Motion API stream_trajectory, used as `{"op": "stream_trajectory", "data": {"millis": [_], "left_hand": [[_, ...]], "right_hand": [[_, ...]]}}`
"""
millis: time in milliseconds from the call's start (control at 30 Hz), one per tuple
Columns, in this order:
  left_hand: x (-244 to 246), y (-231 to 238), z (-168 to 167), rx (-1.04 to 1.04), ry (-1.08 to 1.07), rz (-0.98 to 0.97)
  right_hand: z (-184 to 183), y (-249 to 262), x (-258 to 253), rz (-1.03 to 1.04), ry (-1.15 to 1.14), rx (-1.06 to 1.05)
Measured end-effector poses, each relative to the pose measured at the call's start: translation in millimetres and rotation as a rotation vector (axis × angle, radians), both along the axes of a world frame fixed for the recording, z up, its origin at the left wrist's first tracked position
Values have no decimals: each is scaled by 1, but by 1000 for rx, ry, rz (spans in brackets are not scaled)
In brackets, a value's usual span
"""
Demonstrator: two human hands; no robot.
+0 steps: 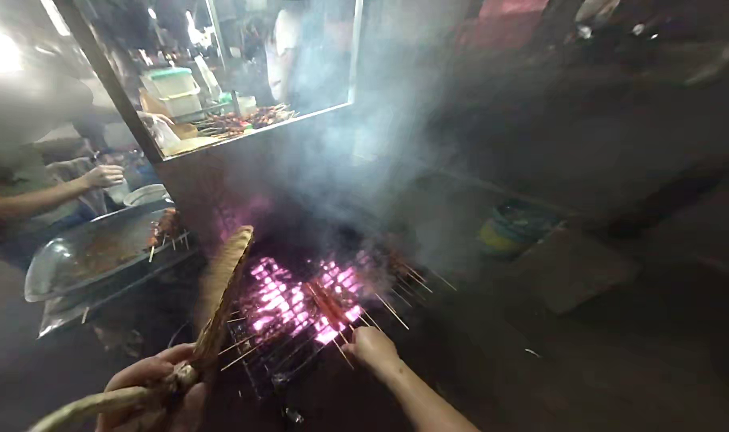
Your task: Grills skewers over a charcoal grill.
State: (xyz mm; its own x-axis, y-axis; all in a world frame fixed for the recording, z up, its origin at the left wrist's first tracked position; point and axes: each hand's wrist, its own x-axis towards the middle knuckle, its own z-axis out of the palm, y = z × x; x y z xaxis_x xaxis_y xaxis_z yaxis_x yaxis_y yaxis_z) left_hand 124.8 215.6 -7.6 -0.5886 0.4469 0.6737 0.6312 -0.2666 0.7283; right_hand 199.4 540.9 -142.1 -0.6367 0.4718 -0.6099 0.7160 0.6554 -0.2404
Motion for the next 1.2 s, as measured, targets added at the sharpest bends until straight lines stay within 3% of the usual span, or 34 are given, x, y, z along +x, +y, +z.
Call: {"op": "stream_trajectory", "data": {"millis": [67,167,233,333,400,467,567,667,733,867,967,1100,1200], "left_hand": [[5,-1,8,11,-105,-65],[-9,1,-1,42,50,21],[-6,2,3,68,29,-2],[-4,-12,20,43,-93,-66],[-17,-15,21,30,-3,25],[-22,-6,18,49,98,101],[-6,8,23,27,24,-14],[3,12,26,46,-83,-117],[-7,12,18,20,43,-31],[-3,15,9,-11,49,-19],[0,7,15,30,-55,-90],[-16,-3,14,49,52,-17],[-22,-12,13,60,16,-54]], "right_hand": [[6,-8,9,-35,-30,-48],[-19,-10,15,-22,-11,-138],[-28,-7,15,5,7,-160],[-6,10,18,-96,136,-97],[4,34,18,-228,261,6],[-2,60,17,-294,260,85],[-8,77,18,-283,103,93],[-6,78,21,-355,267,103],[-10,82,22,-388,318,148],[-15,90,24,-328,172,143],[-9,89,24,-334,262,111],[-19,83,18,-295,260,62],[-28,79,18,-248,231,41]]}}
